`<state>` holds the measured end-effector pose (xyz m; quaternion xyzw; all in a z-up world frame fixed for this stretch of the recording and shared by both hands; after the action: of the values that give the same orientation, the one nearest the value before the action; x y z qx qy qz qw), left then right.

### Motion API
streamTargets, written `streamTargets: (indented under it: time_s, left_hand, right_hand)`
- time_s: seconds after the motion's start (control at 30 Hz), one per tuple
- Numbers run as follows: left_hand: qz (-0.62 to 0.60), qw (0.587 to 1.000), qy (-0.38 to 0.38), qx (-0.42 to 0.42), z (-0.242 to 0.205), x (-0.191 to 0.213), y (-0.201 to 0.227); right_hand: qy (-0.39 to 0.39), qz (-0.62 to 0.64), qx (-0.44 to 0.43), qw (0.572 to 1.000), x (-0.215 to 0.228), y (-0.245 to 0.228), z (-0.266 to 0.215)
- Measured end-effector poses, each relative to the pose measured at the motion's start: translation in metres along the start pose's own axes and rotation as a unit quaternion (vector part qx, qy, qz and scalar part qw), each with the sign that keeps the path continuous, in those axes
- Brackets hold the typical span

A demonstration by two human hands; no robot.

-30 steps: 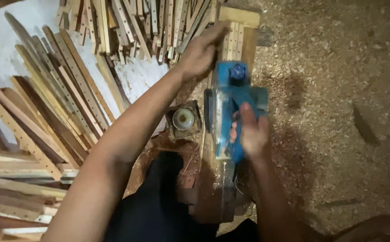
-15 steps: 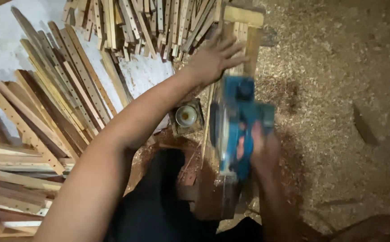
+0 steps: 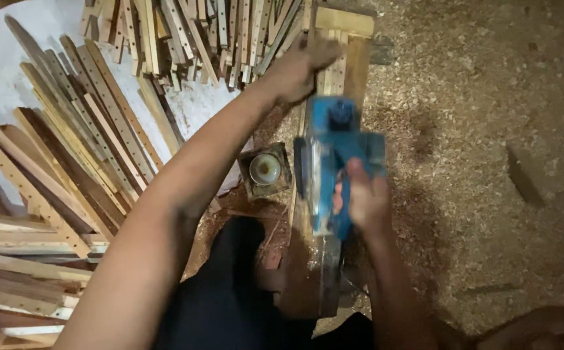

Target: Planing thin wooden strips using an electric hand planer on a wooden guide

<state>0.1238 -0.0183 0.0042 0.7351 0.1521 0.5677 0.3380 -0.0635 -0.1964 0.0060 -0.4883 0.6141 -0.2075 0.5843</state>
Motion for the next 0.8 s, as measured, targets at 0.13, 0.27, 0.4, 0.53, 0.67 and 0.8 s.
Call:
streamTargets:
  time_s: [0.13, 0.27, 0.4, 0.53, 0.67, 0.8]
  left_hand:
    - [-0.06, 0.97, 0.222, -0.075, -0.021, 0.045, -0.013]
    - [-0.203, 0.937, 0.284, -0.015, -0.053, 0.045, -0.054]
    - [-0.254, 0.924, 0.281, 0.053, -0.078, 0.033, -0.069]
    - [-0.279, 0.918, 0.262, 0.103, -0.09, 0.03, -0.066]
    - [-0.342, 0.896, 0.256, 0.117, -0.098, 0.025, -0.065]
    - [-0.367, 0.891, 0.23, 0.135, -0.102, 0.019, -0.065]
  right_hand:
    - [0.207, -0.328, -0.105, 0.916, -0.04, -0.058, 0.037]
    - [0.228, -0.321, -0.124, 0.911, -0.059, -0.077, 0.075]
    - [0.245, -0.384, -0.11, 0.883, -0.059, -0.091, 0.112]
    - [0.231, -0.377, -0.041, 0.896, -0.075, -0.103, 0.139]
    - [0.242, -0.301, -0.031, 0.922, -0.082, -0.105, 0.159]
    - [0.221, -0.307, -0.004, 0.926, -0.088, -0.112, 0.17]
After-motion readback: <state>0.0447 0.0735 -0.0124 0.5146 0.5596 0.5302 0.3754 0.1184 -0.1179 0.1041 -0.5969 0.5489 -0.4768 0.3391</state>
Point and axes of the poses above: each hand's wrist, its own z-axis towards the middle knuckle, its own x-axis out of the back of the hand, y = z × x, the point moved 10 cm from there along z, towards the middle knuckle, and after that the axes turned 5 degrees about x, right-handed, at the moved point
